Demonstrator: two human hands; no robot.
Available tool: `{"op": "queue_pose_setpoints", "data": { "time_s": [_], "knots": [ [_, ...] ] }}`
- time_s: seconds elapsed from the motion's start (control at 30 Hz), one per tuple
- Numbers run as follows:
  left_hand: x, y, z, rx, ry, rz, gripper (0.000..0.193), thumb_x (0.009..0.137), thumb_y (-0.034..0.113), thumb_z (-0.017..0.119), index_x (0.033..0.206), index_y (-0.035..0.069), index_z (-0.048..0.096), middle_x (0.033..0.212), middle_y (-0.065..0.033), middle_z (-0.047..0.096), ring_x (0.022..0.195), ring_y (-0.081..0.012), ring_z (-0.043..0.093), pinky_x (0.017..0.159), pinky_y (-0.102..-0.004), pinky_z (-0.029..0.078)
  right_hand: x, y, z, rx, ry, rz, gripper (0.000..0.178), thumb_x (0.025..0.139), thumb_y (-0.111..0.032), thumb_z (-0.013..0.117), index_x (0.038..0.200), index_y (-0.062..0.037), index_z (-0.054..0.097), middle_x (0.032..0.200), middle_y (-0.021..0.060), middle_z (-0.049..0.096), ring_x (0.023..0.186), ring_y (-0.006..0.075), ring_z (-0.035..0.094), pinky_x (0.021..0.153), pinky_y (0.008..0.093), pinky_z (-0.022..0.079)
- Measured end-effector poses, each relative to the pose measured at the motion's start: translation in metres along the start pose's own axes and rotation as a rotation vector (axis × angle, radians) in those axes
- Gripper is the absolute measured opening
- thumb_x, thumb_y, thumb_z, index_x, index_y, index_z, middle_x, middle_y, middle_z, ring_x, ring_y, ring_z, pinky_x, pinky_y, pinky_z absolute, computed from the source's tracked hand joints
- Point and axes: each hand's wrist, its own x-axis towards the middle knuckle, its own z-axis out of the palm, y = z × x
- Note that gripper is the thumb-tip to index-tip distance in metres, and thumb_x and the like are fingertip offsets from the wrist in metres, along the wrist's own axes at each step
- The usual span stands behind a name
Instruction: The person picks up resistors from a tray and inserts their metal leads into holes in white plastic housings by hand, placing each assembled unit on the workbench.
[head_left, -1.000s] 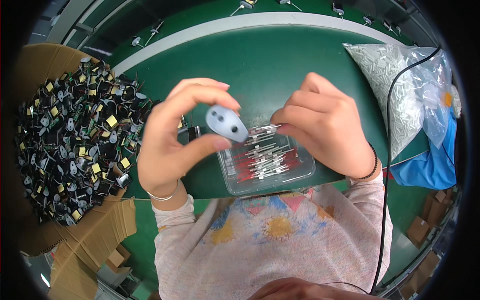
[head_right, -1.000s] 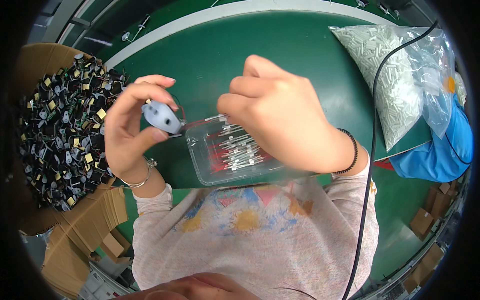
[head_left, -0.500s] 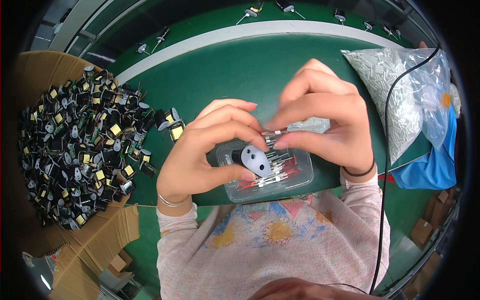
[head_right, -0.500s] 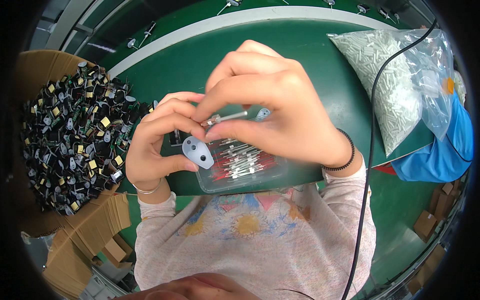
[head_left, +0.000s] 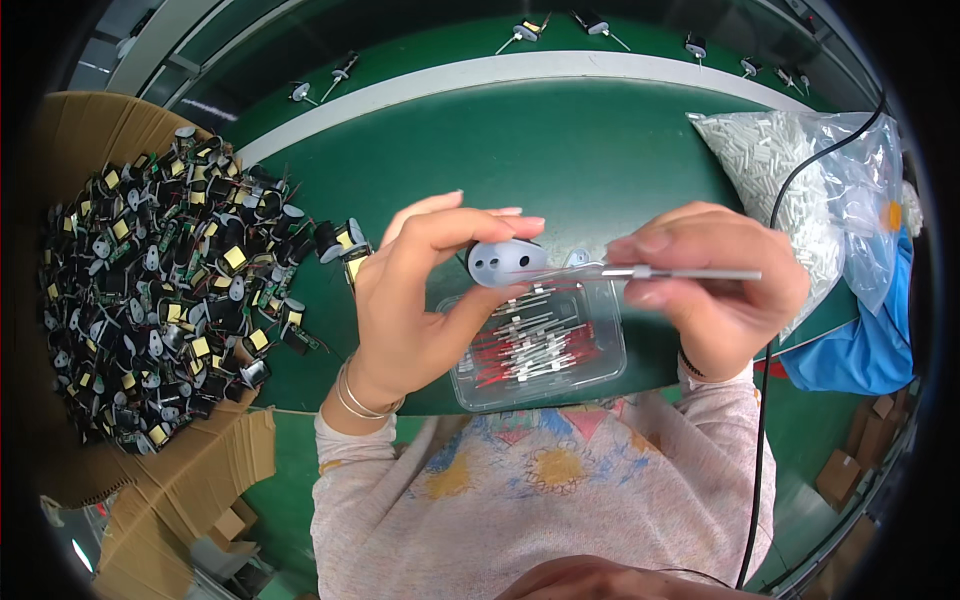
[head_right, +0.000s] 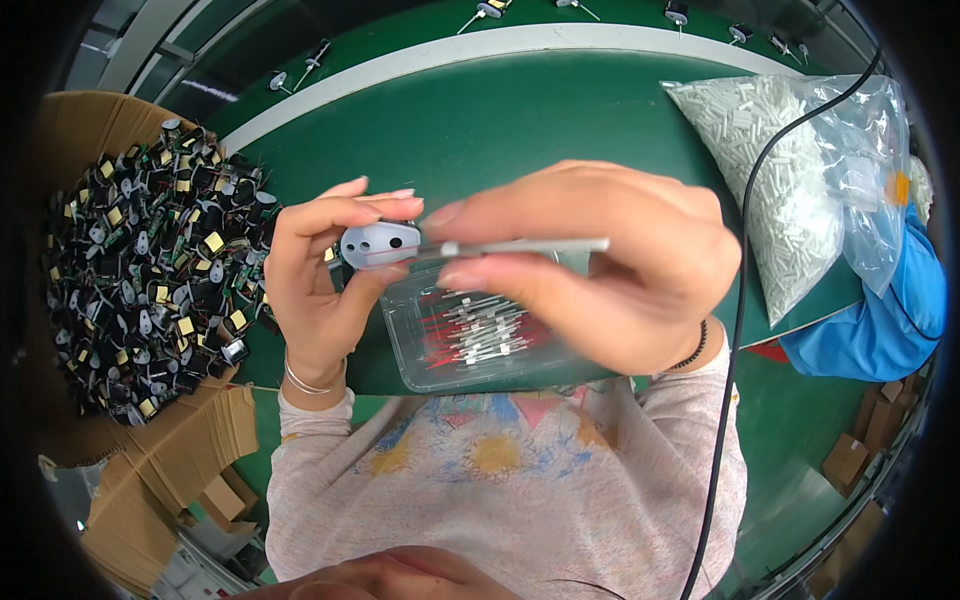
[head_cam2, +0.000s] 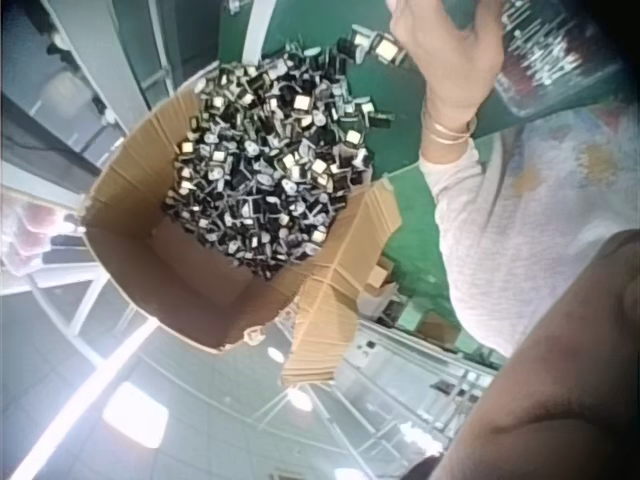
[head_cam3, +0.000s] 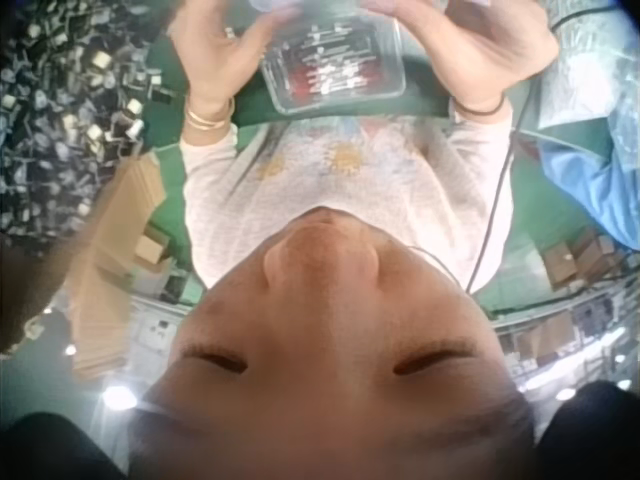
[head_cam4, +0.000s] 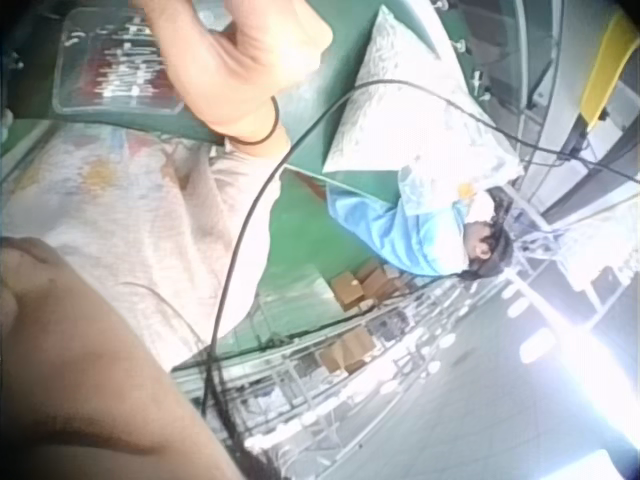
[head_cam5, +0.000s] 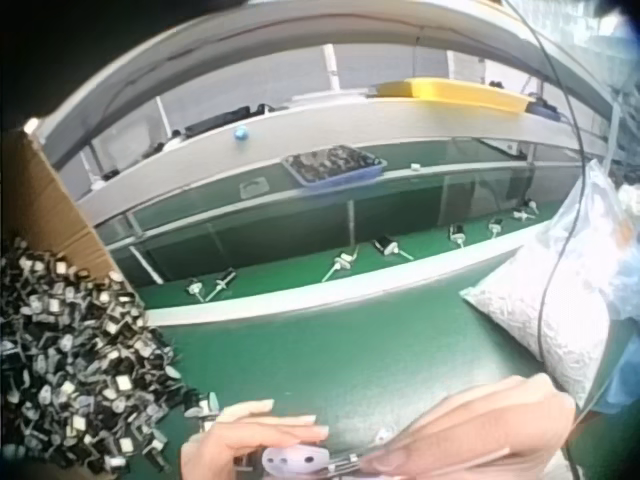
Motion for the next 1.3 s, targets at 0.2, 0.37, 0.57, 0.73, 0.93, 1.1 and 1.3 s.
{"op": "queue_pose_setpoints", "data": {
  "time_s": [0.2, 0.37, 0.57, 0.73, 0.93, 1.1, 1.3],
  "knots": [
    [0.0, 0.0, 0.004, 0.203, 0.116, 0.126, 0.034, 0.069, 0.001, 0.071, 0.098, 0.008, 0.055, 0.096, -0.0051, 0.069, 0.097, -0.0205, 0.064, 0.093, -0.04, 0.034, 0.002, -0.002, -0.003, -0.169, -0.105, -0.016, 0.021, 0.061, 0.005, 0.072, 0.08, 0.006, 0.062, 0.073, 0.0183, 0.066, 0.064, 0.0251, 0.065, 0.056, 0.0275, 0.052],
    [0.0, 0.004, 0.004, 0.342, 0.122, 0.173, 0.03, 0.068, 0.002, 0.071, 0.094, 0.008, 0.058, 0.092, -0.0047, 0.069, 0.095, -0.0204, 0.064, 0.093, -0.0423, 0.034, 0.002, -0.003, -0.004, -0.2, -0.119, -0.058, 0.021, 0.061, 0.005, 0.072, 0.079, 0.0063, 0.062, 0.075, 0.0188, 0.066, 0.064, 0.0254, 0.066, 0.058, 0.0272, 0.052],
    [-0.001, 0.001, 0.005, 0.404, 0.178, 0.208, 0.031, 0.067, 0.0, 0.071, 0.093, 0.007, 0.057, 0.091, -0.0059, 0.069, 0.094, -0.0209, 0.064, 0.094, -0.0429, 0.033, -0.008, -0.004, 0.0, -0.306, -0.155, -0.247, 0.025, 0.058, 0.004, 0.074, 0.082, 0.0062, 0.065, 0.08, 0.0175, 0.066, 0.07, 0.0249, 0.066, 0.06, 0.0275, 0.053],
    [-0.001, 0.003, 0.006, 0.454, 0.204, 0.216, 0.031, 0.067, 0.0, 0.071, 0.094, 0.007, 0.057, 0.09, -0.0063, 0.07, 0.094, -0.0213, 0.064, 0.094, -0.0444, 0.033, -0.009, -0.001, 0.001, -0.321, -0.181, -0.39, 0.019, 0.065, -0.003, 0.068, 0.082, 0.0062, 0.066, 0.082, 0.0183, 0.066, 0.069, 0.0241, 0.065, 0.059, 0.027, 0.053],
    [0.0, 0.007, 0.005, 0.507, 0.185, 0.202, 0.03, 0.068, 0.0, 0.071, 0.094, 0.008, 0.057, 0.09, -0.0061, 0.069, 0.095, -0.0213, 0.064, 0.095, -0.0455, 0.032, -0.01, 0.005, 0.003, -0.308, -0.15, -0.439, 0.018, 0.071, -0.007, 0.061, 0.083, 0.0059, 0.067, 0.08, 0.0185, 0.065, 0.067, 0.0231, 0.064, 0.057, 0.0264, 0.053],
    [-0.001, 0.008, 0.005, 0.527, 0.182, 0.202, 0.03, 0.068, 0.0, 0.07, 0.094, 0.008, 0.056, 0.09, -0.0061, 0.069, 0.095, -0.0213, 0.064, 0.095, -0.0458, 0.031, -0.011, 0.005, 0.004, -0.309, -0.137, -0.46, 0.022, 0.069, -0.01, 0.064, 0.084, 0.0046, 0.067, 0.082, 0.0167, 0.065, 0.067, 0.0221, 0.063, 0.057, 0.0265, 0.053],
    [-0.001, 0.008, 0.005, 0.527, 0.185, 0.196, 0.031, 0.069, 0.0, 0.07, 0.095, 0.008, 0.056, 0.09, -0.0061, 0.07, 0.094, -0.0209, 0.064, 0.095, -0.0461, 0.031, -0.01, 0.005, 0.002, -0.331, -0.167, -0.478, 0.024, 0.068, -0.011, 0.066, 0.086, 0.0044, 0.067, 0.085, 0.0165, 0.065, 0.069, 0.0219, 0.063, 0.057, 0.0265, 0.053]
  ]
}}
